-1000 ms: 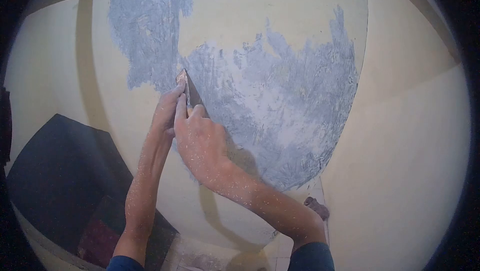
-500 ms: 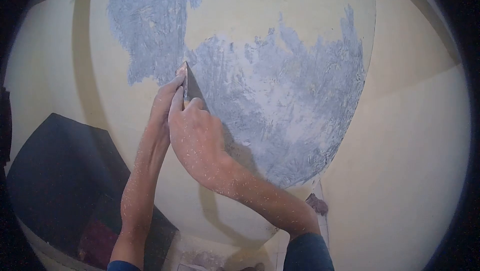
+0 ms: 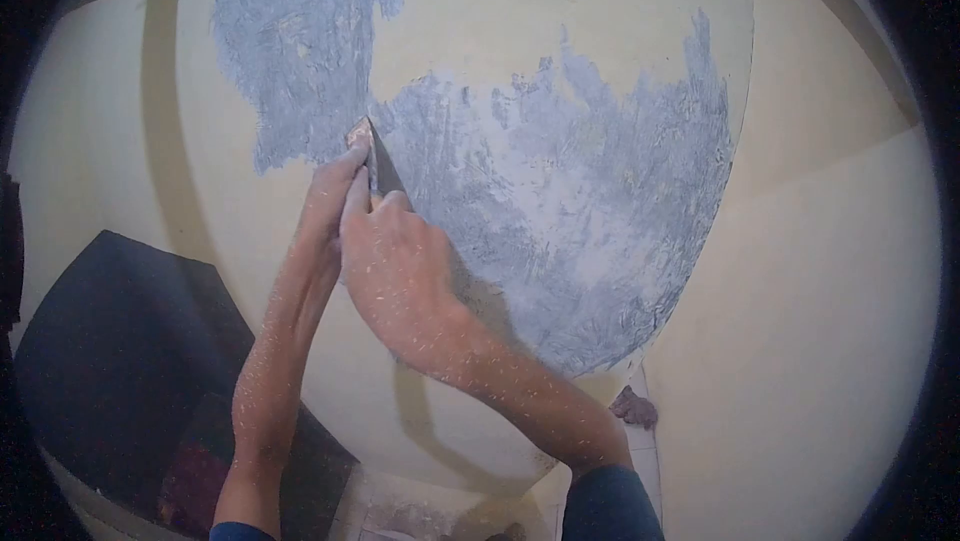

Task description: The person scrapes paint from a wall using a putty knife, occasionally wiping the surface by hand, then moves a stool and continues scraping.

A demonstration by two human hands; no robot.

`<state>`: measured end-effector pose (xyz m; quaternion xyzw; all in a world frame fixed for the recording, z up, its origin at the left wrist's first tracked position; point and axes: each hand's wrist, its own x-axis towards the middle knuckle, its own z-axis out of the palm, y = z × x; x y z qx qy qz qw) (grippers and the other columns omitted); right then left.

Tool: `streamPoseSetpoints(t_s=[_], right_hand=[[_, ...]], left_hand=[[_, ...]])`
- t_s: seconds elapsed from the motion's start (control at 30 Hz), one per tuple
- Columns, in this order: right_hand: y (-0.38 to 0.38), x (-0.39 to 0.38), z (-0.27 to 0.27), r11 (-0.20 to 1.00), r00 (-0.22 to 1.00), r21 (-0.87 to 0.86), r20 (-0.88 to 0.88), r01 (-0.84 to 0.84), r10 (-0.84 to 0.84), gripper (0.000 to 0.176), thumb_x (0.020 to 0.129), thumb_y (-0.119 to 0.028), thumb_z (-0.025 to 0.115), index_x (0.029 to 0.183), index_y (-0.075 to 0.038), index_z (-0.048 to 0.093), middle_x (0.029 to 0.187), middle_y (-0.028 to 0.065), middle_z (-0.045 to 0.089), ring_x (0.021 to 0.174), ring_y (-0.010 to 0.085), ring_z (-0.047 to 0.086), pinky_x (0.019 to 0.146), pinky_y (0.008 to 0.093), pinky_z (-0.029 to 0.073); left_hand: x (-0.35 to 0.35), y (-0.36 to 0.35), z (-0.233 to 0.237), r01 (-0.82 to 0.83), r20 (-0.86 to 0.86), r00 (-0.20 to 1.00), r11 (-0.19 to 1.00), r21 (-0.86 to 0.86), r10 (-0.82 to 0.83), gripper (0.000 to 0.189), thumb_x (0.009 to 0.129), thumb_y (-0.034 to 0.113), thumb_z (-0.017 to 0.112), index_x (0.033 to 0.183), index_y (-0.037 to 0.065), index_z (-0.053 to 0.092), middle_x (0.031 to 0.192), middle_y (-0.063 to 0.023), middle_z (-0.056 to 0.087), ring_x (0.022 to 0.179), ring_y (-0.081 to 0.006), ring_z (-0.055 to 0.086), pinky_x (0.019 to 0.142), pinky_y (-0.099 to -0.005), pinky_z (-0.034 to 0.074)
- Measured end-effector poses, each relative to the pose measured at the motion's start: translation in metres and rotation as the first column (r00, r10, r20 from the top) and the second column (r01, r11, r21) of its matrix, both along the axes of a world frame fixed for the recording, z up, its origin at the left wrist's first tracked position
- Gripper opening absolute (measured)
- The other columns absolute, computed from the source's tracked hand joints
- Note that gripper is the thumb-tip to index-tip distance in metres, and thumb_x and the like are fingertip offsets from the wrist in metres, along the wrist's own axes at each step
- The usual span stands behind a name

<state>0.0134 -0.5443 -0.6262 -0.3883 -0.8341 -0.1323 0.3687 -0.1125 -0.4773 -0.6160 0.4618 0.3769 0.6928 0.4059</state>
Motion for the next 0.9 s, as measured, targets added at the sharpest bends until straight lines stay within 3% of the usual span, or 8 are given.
streamPoseSetpoints(t_s=[0.13,0.23,0.27,0.4,0.53,0.63,0.77,0.9], right_hand=[[-0.015,0.001,-0.015,0.995,0.999,-0.090,-0.014,0.044,-0.045,0.054,0.090,-0.005,0.054,0.140,0.010,0.043,0.087,0.0254,0.062,0.075,0.0383,0.069,0.065,0.0444,0.056],[-0.007,-0.001,-0.009,0.998,0.999,-0.062,-0.016,0.034,-0.035,0.054,0.089,-0.004,0.053,0.140,0.011,0.042,0.088,0.0258,0.063,0.076,0.0390,0.069,0.066,0.0451,0.056],[-0.010,-0.004,-0.002,0.997,0.999,-0.064,-0.008,0.037,-0.037,0.054,0.089,-0.004,0.053,0.139,0.011,0.042,0.088,0.0259,0.063,0.076,0.0394,0.069,0.067,0.0452,0.057],[-0.014,-0.002,-0.011,0.992,0.999,-0.124,-0.027,0.015,-0.018,0.052,0.089,-0.003,0.053,0.138,0.011,0.043,0.089,0.0273,0.064,0.077,0.0403,0.069,0.068,0.0456,0.057],[-0.012,-0.011,0.003,0.996,0.998,-0.090,-0.058,0.023,-0.028,0.047,0.089,-0.003,0.052,0.134,0.011,0.046,0.090,0.0278,0.064,0.080,0.0412,0.069,0.069,0.0465,0.057],[-0.019,-0.014,-0.006,0.995,0.992,-0.072,-0.094,0.073,-0.080,0.044,0.090,-0.003,0.051,0.131,0.011,0.048,0.090,0.0279,0.064,0.080,0.0417,0.069,0.069,0.0469,0.057],[-0.012,-0.016,0.003,0.993,0.997,-0.103,-0.060,0.050,-0.056,0.046,0.090,-0.005,0.052,0.134,0.010,0.046,0.090,0.0277,0.063,0.080,0.0409,0.070,0.069,0.0472,0.057],[-0.012,-0.010,-0.012,0.983,0.994,-0.171,-0.078,0.059,-0.073,0.056,0.090,-0.008,0.055,0.141,0.009,0.040,0.090,0.0278,0.064,0.080,0.0403,0.070,0.070,0.0481,0.057]], left_hand=[[0.006,-0.001,-0.022,-0.081,-0.175,0.981,0.997,0.003,0.080,0.039,0.097,0.035,0.062,0.083,-0.002,0.067,0.078,-0.0080,0.063,0.067,-0.0147,0.055,0.058,-0.0342,0.045],[0.006,0.002,-0.008,-0.034,0.036,0.999,0.999,0.017,0.033,0.039,0.097,0.034,0.062,0.082,-0.002,0.066,0.077,-0.0074,0.062,0.069,-0.0145,0.055,0.058,-0.0352,0.045],[-0.001,-0.001,0.000,0.055,0.041,0.998,0.998,-0.017,-0.054,0.039,0.096,0.033,0.063,0.082,-0.003,0.066,0.077,-0.0074,0.062,0.068,-0.0146,0.054,0.058,-0.0363,0.045],[0.003,0.000,-0.014,-0.049,-0.132,0.990,0.999,-0.011,0.047,0.037,0.096,0.031,0.064,0.082,-0.003,0.066,0.076,-0.0074,0.061,0.064,-0.0149,0.054,0.054,-0.0367,0.044],[-0.003,-0.012,0.019,0.088,0.018,0.996,0.993,-0.077,-0.087,0.038,0.097,0.032,0.062,0.080,-0.002,0.066,0.074,-0.0068,0.060,0.066,-0.0147,0.053,0.056,-0.0379,0.044],[0.000,-0.004,0.002,-0.089,-0.300,0.949,0.995,0.035,0.096,0.037,0.098,0.031,0.061,0.079,-0.001,0.065,0.073,-0.0066,0.059,0.066,-0.0149,0.054,0.055,-0.0391,0.044],[-0.006,-0.007,0.018,-0.046,-0.193,0.980,0.998,-0.040,0.038,0.043,0.096,0.035,0.063,0.083,-0.006,0.066,0.077,-0.0093,0.063,0.070,-0.0162,0.056,0.060,-0.0373,0.045],[-0.010,0.005,0.009,-0.105,-0.334,0.936,0.994,0.029,0.108,0.048,0.093,0.040,0.066,0.089,-0.007,0.068,0.081,-0.0119,0.066,0.073,-0.0179,0.058,0.065,-0.0362,0.047]])
